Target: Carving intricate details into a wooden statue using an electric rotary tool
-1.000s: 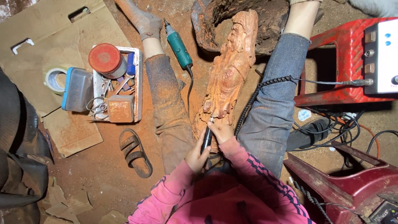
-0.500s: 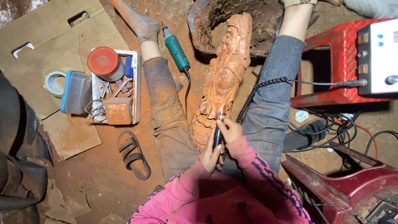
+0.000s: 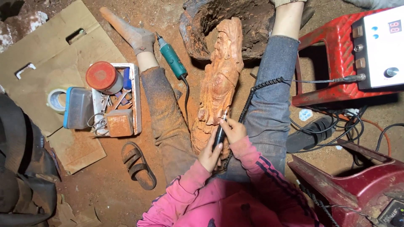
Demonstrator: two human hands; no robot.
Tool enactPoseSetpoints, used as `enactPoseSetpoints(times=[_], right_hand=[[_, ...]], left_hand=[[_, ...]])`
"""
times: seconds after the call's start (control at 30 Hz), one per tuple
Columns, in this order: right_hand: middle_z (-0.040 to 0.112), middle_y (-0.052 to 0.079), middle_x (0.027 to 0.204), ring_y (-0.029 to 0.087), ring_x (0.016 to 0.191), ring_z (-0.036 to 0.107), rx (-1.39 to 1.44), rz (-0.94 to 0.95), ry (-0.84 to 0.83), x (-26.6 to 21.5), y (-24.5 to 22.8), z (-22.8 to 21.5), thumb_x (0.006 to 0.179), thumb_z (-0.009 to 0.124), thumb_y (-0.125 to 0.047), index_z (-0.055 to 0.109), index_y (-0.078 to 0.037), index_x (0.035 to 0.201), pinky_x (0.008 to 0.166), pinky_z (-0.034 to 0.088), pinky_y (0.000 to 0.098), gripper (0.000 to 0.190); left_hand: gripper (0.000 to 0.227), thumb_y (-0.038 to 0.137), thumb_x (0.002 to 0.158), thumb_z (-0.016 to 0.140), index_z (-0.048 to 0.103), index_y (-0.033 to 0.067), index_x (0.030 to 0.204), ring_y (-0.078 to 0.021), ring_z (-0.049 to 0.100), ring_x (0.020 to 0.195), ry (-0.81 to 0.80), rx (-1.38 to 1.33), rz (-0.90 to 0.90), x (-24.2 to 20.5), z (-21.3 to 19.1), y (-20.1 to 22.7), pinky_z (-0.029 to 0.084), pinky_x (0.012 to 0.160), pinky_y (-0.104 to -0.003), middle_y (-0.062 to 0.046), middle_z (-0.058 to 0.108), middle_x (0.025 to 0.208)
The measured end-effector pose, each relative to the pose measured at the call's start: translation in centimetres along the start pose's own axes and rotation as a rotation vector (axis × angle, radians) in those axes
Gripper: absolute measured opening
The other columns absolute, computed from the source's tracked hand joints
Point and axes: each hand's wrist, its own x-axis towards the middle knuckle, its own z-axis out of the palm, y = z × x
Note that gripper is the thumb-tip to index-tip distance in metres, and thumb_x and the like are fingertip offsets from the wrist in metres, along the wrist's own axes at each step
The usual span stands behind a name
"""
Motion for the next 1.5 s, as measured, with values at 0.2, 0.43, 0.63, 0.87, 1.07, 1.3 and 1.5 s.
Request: enactPoseSetpoints(times=[0.2,0.43,0.63,0.87,1.07,1.3,1.5], right_hand=[[0.07,0.007,0.055,0.013,0.057,0.066,0.241,0.076,-0.074,1.9,-1.0,-0.3,0.096,0.069,-0.04,0.068,-0.013,0.065,0.059,0.053,0.0289,0.041],[0.072,0.019,0.065,0.019,0.061,0.073,0.623,0.219,-0.137,4.3,-0.6,0.7,0.1,0.067,-0.035,0.065,-0.004,0.081,0.056,0.061,0.0335,0.037],[0.072,0.021,0.067,0.02,0.06,0.073,0.693,0.183,-0.113,5.0,0.5,1.4,0.102,0.066,-0.033,0.067,0.0,0.085,0.056,0.062,0.0348,0.037],[0.072,0.021,0.068,0.021,0.058,0.073,0.724,0.189,-0.183,4.9,0.4,1.4,0.101,0.066,-0.035,0.066,0.001,0.085,0.056,0.063,0.0348,0.04],[0.072,0.022,0.068,0.023,0.056,0.074,0.804,0.241,-0.239,4.4,1.9,2.9,0.099,0.07,-0.035,0.066,0.003,0.084,0.052,0.063,0.0358,0.04],[0.072,0.021,0.07,0.022,0.057,0.074,0.833,0.241,-0.234,5.6,1.6,2.9,0.102,0.065,-0.034,0.065,0.003,0.09,0.054,0.063,0.0351,0.039],[0.072,0.022,0.07,0.022,0.058,0.073,0.803,0.236,-0.239,5.7,1.2,2.7,0.103,0.062,-0.034,0.065,0.003,0.091,0.055,0.063,0.0348,0.039]], left_hand=[[0.06,0.025,0.106,0.045,0.024,0.0259,0.162,-0.0251,0.071,0.052,0.022,0.115,-0.004,2.4,-2.9,-0.7,0.061,0.041,-0.029,-0.019,0.068,0.089],[0.058,0.037,0.103,0.052,0.033,0.0394,0.158,-0.0424,0.075,0.087,0.079,0.376,-0.019,3.9,-4.0,3.4,0.063,0.071,-0.048,-0.028,0.07,0.112],[0.059,0.036,0.103,0.052,0.032,0.04,0.158,-0.0455,0.071,0.101,0.097,0.388,0.008,4.4,-3.8,2.8,0.06,0.079,-0.051,-0.027,0.068,0.122],[0.059,0.036,0.104,0.049,0.028,0.0365,0.16,-0.0497,0.068,0.105,0.058,0.439,0.001,3.8,-4.3,4.0,0.059,0.083,-0.056,-0.031,0.066,0.125],[0.061,0.037,0.103,0.051,0.029,0.0385,0.159,-0.0492,0.069,0.103,0.039,0.496,-0.023,2.6,-5.2,4.7,0.059,0.082,-0.055,-0.029,0.068,0.122],[0.06,0.036,0.102,0.053,0.032,0.0379,0.158,-0.0487,0.069,0.102,0.052,0.497,0.006,4.0,-5.4,4.8,0.059,0.08,-0.055,-0.027,0.069,0.12],[0.06,0.033,0.102,0.053,0.031,0.0376,0.159,-0.0509,0.068,0.104,0.047,0.496,0.007,4.2,-5.4,4.4,0.059,0.084,-0.057,-0.027,0.065,0.129]])
